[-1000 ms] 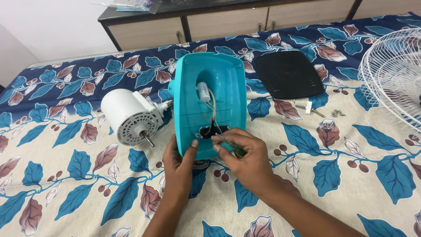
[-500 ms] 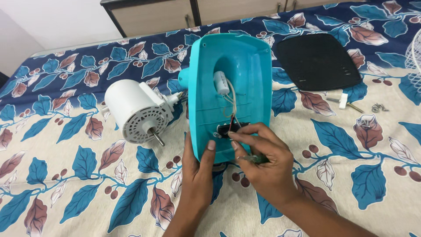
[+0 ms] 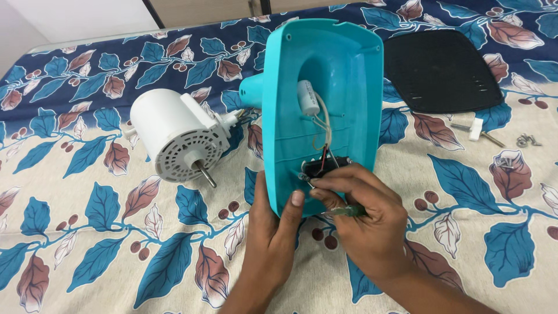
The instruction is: The person uses a screwdriver to tighten screws on a black switch assembly mounted inside a teal plastic fan housing. They repeatedly adjust and secure the switch while holding the housing steady.
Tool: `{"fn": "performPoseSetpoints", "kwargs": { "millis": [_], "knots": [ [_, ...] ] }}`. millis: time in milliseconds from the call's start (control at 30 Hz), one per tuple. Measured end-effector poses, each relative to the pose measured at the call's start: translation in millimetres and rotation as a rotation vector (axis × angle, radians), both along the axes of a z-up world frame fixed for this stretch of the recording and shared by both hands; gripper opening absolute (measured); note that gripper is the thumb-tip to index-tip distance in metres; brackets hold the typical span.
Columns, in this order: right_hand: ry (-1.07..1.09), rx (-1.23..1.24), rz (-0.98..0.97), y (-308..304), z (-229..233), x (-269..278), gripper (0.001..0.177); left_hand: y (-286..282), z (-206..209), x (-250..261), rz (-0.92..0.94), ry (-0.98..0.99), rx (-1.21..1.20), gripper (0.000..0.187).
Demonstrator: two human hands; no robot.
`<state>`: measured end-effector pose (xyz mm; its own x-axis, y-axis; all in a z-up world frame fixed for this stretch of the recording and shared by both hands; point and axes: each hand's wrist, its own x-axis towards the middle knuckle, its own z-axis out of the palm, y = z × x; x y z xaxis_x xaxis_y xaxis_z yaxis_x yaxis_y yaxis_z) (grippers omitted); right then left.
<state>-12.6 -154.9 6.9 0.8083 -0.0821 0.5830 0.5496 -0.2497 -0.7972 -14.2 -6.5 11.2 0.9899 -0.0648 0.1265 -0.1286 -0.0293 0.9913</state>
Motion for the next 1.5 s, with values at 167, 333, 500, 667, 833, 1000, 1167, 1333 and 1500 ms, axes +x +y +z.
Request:
{"fn": "performPoseSetpoints", "kwargs": {
  "millis": [167, 333, 500, 667, 833, 1000, 1167, 1333, 1500],
  "knots": [
    [0.002, -0.013, -0.033, 0.0, 0.0, -0.4, 0.018, -0.7, 1.0, -0.6, 0.001, -0.077, 0.054, 0.048],
    [-0.022, -0.046, -0.073, 1.2, 1.1, 0.0, 0.021, 0.1, 1.9, -1.1, -0.012, -0.083, 0.09, 0.047],
    [-0.05, -0.07, -0.048, 1.3, 1.8, -2.4, 0.028, 1.0, 2.9, -2.0, -0.017, -0.065, 0.109, 0.048],
    [-0.062, -0.125, -0.121, 3.6, 4.2, -3.8, 0.026, 0.4, 4.8, -4.0, -0.025, -0.088, 0.091, 0.051],
    [-0.065, -0.173, -0.157, 4.1, 6.6, -4.8, 0.027, 0.5, 4.4, -4.1, -0.031, -0.09, 0.105, 0.052],
    [-0.076, -0.182, -0.17, 3.9, 6.0, -4.9, 0.028, 1.4, 2.6, -4.2, -0.035, -0.129, 0.12, 0.052],
    [-0.077, -0.139, -0.107, 2.6, 5.5, -4.3, 0.033, 1.6, 3.0, -3.7, -0.039, -0.145, 0.117, 0.051],
    [-0.048, -0.155, -0.137, 1.2, 3.6, -4.7, 0.03, 1.0, 1.8, -4.6, -0.033, -0.114, 0.132, 0.051],
    [-0.075, -0.168, -0.138, 2.4, 4.6, -4.2, 0.03, 0.4, 3.6, -4.5, -0.028, -0.155, 0.145, 0.052]
  ]
}}
